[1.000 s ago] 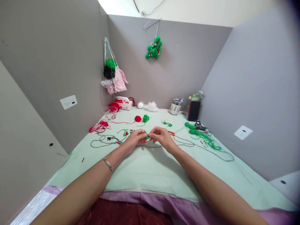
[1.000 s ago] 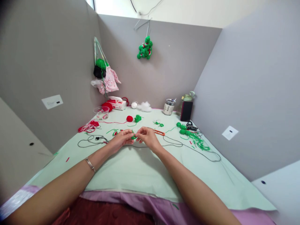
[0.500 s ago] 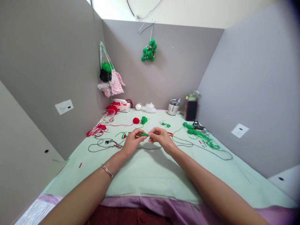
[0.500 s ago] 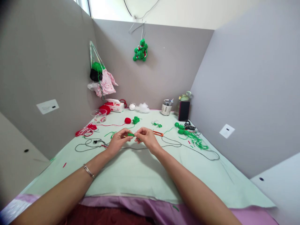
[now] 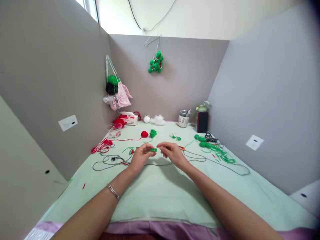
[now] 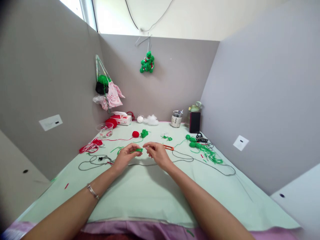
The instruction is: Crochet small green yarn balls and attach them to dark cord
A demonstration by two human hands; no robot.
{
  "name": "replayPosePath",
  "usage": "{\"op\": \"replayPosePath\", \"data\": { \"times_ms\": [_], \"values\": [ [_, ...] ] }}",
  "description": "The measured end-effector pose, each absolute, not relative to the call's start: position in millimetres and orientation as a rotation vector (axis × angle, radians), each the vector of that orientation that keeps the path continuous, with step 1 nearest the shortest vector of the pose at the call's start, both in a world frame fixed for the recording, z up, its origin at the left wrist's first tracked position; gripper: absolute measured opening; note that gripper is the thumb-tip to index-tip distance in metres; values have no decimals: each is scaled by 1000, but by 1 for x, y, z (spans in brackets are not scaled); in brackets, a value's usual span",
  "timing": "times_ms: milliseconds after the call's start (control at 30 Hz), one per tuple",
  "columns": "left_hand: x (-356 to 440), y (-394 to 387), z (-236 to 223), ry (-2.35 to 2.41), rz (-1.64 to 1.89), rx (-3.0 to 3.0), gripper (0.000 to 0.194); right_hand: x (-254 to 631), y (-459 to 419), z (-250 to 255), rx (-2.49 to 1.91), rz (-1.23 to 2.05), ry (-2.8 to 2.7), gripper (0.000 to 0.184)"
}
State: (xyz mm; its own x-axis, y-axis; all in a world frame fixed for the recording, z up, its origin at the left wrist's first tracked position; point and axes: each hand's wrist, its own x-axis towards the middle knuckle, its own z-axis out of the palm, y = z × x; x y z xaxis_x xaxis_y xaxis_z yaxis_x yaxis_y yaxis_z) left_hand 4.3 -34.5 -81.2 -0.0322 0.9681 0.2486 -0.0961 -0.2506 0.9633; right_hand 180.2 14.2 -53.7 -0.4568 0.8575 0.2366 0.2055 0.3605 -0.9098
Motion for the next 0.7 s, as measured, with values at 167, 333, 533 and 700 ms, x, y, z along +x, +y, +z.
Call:
{"op": "replayPosePath", "data": {
  "times_ms": [167,333,533,700],
  "values": [
    [5,-34,-82,1040,1418,1321,17,181,13,-50,-977,1127,-1997,19],
    [5,-31,-88,1044,1400,1398,11,177,9,-49,-1031,1406,-1901,14],
    [7,-34,-88,1136,1462,1657,10,171,7,-53,-1118,1589,-1715,7],
    [9,-36,-81,1129,1478,1570,5,167,7,-54,-1125,1456,-1743,7]
  ]
}}
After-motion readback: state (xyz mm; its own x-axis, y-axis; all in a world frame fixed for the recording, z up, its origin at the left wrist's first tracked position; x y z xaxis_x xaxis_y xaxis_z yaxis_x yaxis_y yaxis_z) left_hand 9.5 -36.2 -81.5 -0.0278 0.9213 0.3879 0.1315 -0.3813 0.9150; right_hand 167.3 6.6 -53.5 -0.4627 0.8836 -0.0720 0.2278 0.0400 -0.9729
